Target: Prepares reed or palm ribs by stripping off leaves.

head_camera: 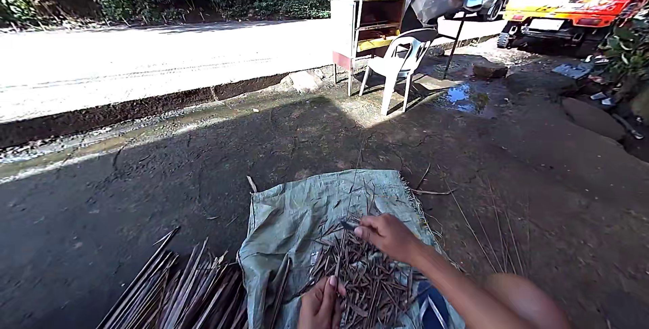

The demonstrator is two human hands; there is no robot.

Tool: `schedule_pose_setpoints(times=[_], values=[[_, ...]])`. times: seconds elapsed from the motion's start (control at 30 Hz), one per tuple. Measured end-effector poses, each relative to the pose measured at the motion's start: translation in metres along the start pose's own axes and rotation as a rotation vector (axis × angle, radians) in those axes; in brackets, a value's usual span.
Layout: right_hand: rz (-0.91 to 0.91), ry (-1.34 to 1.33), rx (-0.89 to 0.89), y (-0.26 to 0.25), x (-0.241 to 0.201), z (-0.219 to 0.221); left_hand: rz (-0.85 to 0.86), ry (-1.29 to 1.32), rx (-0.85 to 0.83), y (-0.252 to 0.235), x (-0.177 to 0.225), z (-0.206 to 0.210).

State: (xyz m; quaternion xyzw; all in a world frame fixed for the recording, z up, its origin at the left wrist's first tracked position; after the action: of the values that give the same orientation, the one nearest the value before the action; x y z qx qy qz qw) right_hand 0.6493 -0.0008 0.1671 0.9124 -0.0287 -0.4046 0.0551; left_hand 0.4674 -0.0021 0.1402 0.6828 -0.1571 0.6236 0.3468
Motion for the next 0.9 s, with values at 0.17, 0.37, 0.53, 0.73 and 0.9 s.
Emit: schedule_pose_setpoints(times=[0.17, 0.37, 0.53, 0.73, 0.9], values=[[-0.127, 0.056, -0.188, 0.006, -0.029, 0.05, -0.025, 0.12, 0.006, -0.006, -0.003, -0.001], [0.087, 0.04, 0.154, -0.016, 0.021, -0.023, -0.007, 0.299, -0.071, -0.007, 0.002, 0.004], [-0.057, -0.495, -0.031, -0.004, -0.013, 0.031, 0.0, 0.293, -0.071, -0.008, -0.001, 0.007], [0.121, -1.034, 0.091, -0.007, 0.0, 0.031, 0.006, -0.19, -0.102, 0.004, 0.006, 0.01], [0.026, -0.362, 0.08, -0.006, -0.006, 0.014, -0.044, 0.016, -0.073, 0.005, -0.003, 0.008]])
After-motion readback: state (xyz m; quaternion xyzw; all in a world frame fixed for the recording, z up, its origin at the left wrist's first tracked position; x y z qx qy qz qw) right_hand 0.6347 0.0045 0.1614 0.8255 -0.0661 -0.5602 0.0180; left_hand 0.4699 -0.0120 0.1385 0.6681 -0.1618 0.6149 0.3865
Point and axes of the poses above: each hand's wrist, its own y-axis away from the middle knuckle, its own z-axis out of the palm, x = y × z, the point moved 10 cm from there along -y, towards the middle knuckle, and after that the axes turned 3 degrees about -x, right-handed, at the moved point
